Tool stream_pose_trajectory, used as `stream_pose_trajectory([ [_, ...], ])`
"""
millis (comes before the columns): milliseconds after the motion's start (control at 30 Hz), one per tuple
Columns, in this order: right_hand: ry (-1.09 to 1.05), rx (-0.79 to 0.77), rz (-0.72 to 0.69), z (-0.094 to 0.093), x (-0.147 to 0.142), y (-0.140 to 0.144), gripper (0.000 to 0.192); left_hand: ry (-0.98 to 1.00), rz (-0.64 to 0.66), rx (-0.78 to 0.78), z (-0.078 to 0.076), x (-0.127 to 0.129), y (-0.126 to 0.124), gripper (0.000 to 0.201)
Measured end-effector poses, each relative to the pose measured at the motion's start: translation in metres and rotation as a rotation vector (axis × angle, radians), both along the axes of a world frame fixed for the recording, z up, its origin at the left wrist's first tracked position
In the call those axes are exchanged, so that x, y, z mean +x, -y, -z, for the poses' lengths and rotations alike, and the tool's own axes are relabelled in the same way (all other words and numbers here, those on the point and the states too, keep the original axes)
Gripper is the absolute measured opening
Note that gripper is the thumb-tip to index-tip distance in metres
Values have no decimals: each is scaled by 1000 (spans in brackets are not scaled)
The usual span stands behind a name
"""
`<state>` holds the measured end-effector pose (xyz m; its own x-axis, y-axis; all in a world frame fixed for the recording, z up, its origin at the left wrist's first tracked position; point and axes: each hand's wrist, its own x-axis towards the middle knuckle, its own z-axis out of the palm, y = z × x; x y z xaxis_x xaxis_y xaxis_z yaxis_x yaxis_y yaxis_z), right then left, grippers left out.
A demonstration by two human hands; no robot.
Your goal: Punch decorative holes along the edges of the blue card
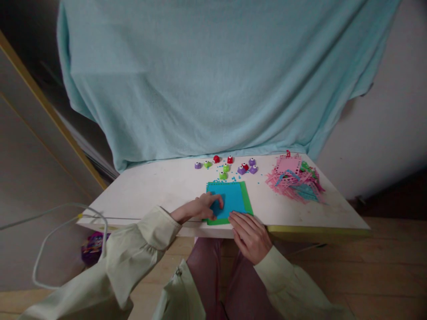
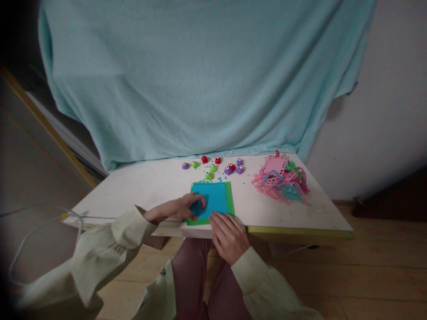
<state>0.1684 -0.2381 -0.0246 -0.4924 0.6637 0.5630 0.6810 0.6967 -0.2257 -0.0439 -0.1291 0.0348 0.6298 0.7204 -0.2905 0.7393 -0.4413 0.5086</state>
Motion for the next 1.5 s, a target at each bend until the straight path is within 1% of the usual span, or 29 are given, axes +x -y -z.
stream_pose_trajectory([
  [233,-18,18,-5,0,1,-1,48,61,152,-49,-7,-12,-3,42],
  [400,-32,52,2,2,0,0,49,172,247,-111,-16,-29,0,45],
  [467,-29,55,4,2,0,0,48,242,261,-164,-22,-38,5,47],
  [533,-25,56,4,2,0,0,48,311,208,-169,-25,-46,16,46],
  [567,-25,58,5,2,0,0,47,340,157,-138,-25,-47,24,44],
  [600,-23,62,7,1,0,0,46,374,82,-65,-24,-48,33,42],
  [633,-20,69,8,1,0,-1,45,387,15,33,-22,-47,43,40],
  [667,-14,74,8,0,0,-1,44,387,-24,135,-20,-45,53,39],
  [733,8,80,6,-2,-1,-2,42,325,-3,340,-14,-38,73,38],
  [767,21,84,7,-2,-1,-2,41,275,40,434,-12,-33,81,38],
  [800,36,86,11,-3,-2,-3,41,216,93,504,-10,-29,88,38],
  [833,49,88,16,-4,-3,-3,40,173,118,569,-9,-25,93,40],
  [900,72,88,27,-4,-4,-4,40,100,127,658,-6,-20,98,42],
  [1000,88,90,34,-5,-5,-4,40,39,123,746,-1,-19,97,39],
  [1133,77,138,42,-8,1,-3,37,25,134,822,10,-30,93,36],
  [1233,77,167,65,-9,16,-2,36,9,136,835,16,-42,93,40],
  [1367,100,167,73,-8,40,0,36,-9,111,841,19,-56,95,45],
  [1500,107,141,86,-9,51,3,35,8,92,854,23,-65,95,48],
])
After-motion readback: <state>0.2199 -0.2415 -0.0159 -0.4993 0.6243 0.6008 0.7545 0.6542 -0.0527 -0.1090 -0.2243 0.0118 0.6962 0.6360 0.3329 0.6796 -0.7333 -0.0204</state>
